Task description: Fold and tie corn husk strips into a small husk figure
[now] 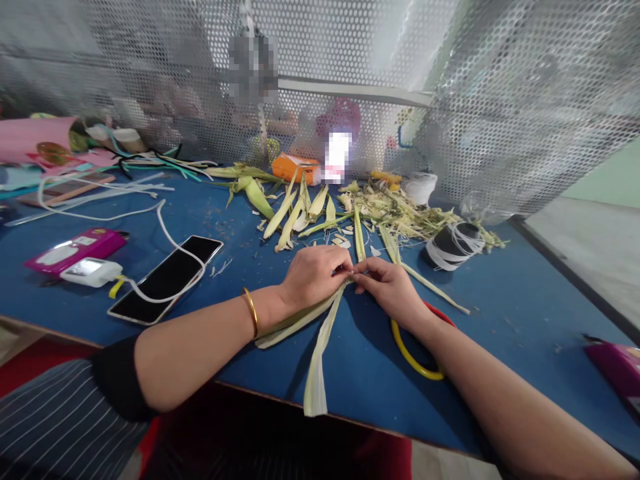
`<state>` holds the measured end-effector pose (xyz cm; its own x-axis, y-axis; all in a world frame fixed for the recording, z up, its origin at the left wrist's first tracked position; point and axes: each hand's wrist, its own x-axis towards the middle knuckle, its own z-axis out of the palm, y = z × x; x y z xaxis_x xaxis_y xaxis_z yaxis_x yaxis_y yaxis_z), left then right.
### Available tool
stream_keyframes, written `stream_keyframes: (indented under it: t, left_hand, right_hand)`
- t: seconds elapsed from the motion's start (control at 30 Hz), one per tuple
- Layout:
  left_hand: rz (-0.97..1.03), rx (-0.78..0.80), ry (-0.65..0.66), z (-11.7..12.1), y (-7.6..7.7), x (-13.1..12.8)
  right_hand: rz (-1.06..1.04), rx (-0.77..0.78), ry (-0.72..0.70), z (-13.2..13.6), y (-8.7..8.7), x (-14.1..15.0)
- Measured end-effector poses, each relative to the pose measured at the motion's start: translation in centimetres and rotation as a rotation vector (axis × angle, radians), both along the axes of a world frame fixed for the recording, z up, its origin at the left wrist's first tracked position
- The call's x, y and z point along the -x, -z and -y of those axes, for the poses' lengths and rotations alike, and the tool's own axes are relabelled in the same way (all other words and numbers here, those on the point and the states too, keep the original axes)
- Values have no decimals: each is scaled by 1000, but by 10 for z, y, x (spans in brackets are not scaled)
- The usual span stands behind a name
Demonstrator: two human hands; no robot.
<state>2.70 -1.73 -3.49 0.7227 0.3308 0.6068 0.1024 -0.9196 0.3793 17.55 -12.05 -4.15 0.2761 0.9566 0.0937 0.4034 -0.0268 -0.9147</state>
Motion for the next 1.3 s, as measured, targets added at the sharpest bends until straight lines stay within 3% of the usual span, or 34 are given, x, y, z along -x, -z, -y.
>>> stream_keyframes:
  t: [0.37, 0.6, 0.93, 1.07, 1.2, 1.3]
  left_hand:
    - [56, 43, -5, 0, -2, 1]
    - [60, -22, 28, 2, -2, 1]
    - [49, 6, 12, 3, -6, 3]
    - [45, 137, 16, -1, -8, 4]
    - [-41, 433, 57, -12, -14, 5]
    - [-89, 600, 19, -22, -17, 5]
  right_hand:
    - [-218, -71, -11, 0, -2, -1]
    - [-57, -80, -25, 0, -1, -1]
    - [-190, -40, -16, 2, -5, -3]
    - [-130, -75, -18, 2, -4, -3]
    - [-42, -130, -20, 2, -3, -6]
    - [-18, -173, -30, 4, -7, -6]
